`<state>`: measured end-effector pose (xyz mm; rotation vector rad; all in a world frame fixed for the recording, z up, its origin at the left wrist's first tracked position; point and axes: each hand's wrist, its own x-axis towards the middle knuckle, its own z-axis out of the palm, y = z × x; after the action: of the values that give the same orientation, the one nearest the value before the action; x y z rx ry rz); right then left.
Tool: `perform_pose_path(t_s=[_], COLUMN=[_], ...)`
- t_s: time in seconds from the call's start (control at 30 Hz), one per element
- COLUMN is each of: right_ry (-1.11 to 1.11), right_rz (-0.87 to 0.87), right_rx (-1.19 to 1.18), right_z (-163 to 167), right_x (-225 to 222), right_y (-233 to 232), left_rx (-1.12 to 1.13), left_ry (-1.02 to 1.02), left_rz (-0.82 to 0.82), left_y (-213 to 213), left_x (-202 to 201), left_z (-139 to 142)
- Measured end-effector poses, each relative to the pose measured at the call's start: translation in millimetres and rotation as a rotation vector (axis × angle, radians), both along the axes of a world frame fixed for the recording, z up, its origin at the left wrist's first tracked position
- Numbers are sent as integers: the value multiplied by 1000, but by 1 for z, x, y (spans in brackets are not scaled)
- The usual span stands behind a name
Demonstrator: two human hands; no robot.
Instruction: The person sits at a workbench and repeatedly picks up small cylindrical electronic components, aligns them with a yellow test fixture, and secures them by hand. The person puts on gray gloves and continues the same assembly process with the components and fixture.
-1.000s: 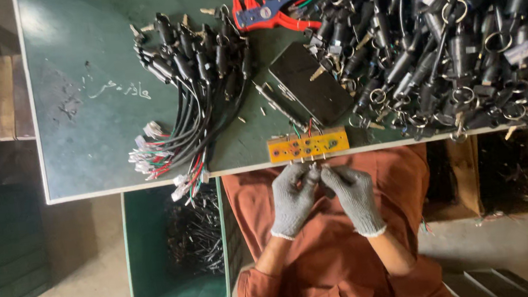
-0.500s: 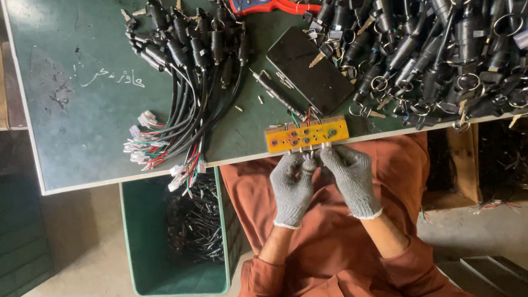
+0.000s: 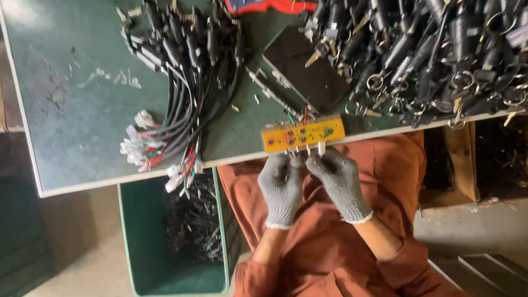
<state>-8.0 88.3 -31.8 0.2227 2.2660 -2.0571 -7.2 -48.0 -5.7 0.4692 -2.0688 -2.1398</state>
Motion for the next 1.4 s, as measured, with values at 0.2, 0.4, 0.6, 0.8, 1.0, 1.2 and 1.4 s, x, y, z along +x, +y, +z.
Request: perform_pose_path(t_s=[0.2, 0.4, 0.6, 0.8, 1.0, 1.2, 1.4], right_ry=[-66, -73, -91, -112, -164, -125, -73], right_rz=[43, -17, -97, -39, 11, 99, 44], right_rx=[-21, 17, -77, 4, 0, -84, 94], right_z=[-5, 0, -3, -4, 13, 8, -4], right_x=[-4, -5, -3, -8, 2, -3, -5], right_y=[8, 2, -11, -5, -10, -11, -11], left_rx=[-200, -179, -74, -20, 124, -308, -113], left_ry=[98, -10, -12, -97, 16, -16, -67], left_rz=[-143, -175, -182, -52, -42, -123, -33], left_y=[-16, -17, -18, 1, -8, -34, -19], left_x=[-2, -3, -1, 2, 4, 1, 1], left_z=[18, 18, 13, 3, 4, 8, -5])
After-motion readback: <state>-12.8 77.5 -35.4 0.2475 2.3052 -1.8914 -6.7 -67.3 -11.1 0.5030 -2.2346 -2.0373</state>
